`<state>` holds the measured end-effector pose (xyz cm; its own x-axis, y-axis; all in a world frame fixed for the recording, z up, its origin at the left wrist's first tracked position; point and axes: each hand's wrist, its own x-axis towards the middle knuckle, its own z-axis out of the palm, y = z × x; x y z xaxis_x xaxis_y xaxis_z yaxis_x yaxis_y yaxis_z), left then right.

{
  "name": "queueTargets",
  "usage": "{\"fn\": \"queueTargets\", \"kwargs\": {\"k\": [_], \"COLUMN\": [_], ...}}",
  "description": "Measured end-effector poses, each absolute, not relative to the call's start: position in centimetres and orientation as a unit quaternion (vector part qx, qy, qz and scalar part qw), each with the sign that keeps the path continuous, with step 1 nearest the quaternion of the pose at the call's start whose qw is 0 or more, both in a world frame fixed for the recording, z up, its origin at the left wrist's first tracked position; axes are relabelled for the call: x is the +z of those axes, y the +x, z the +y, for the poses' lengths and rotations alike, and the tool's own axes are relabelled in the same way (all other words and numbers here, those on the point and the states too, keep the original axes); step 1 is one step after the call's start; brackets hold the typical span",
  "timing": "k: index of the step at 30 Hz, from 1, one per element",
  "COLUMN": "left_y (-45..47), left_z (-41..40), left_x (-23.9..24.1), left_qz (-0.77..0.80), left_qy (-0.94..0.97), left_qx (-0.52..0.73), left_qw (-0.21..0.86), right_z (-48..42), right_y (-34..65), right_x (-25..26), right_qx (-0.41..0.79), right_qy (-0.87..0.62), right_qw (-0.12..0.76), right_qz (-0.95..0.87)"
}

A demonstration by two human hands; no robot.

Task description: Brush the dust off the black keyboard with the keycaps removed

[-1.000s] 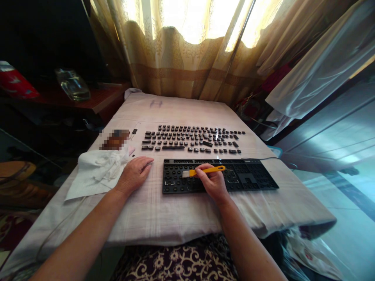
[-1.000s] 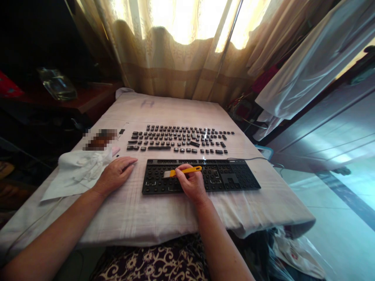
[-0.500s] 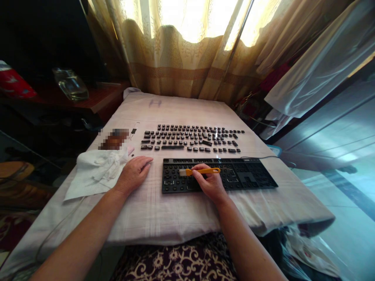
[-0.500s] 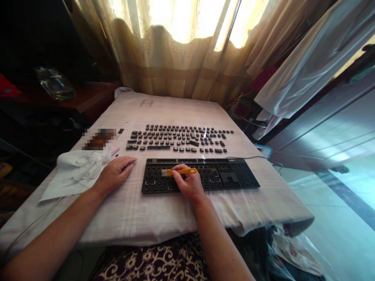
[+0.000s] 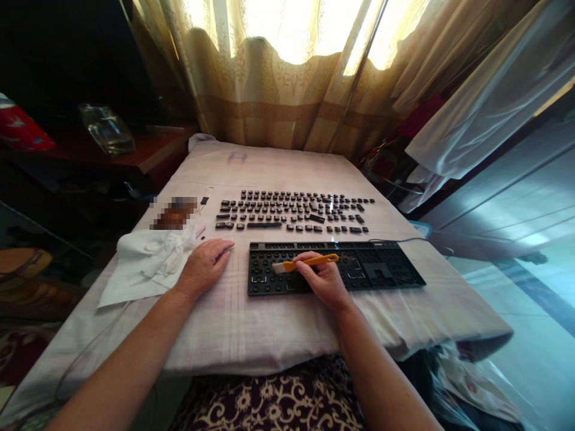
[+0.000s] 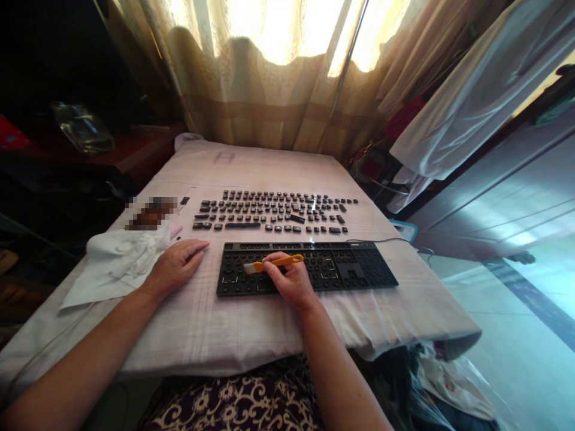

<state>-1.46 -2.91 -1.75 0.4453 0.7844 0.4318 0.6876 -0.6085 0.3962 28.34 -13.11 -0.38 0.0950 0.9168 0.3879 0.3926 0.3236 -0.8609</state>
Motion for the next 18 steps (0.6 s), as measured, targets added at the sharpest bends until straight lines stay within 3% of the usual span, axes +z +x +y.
{"fn": "queueTargets", "kwargs": {"k": [18], "left_y": [-1.56], "left_z": [-2.8], "left_x": [-2.1], "left_qz": [0.439], "left_qy": [0.846], "left_qx": [0.291], "left_qw": [0.082], "right_z": [-12.99], "right_y": [28.04], "right_x": [-0.35], "right_qx": [0.26], "right_qy": [-0.548], "right_qw": [0.497], "right_qz": [-0.62]}}
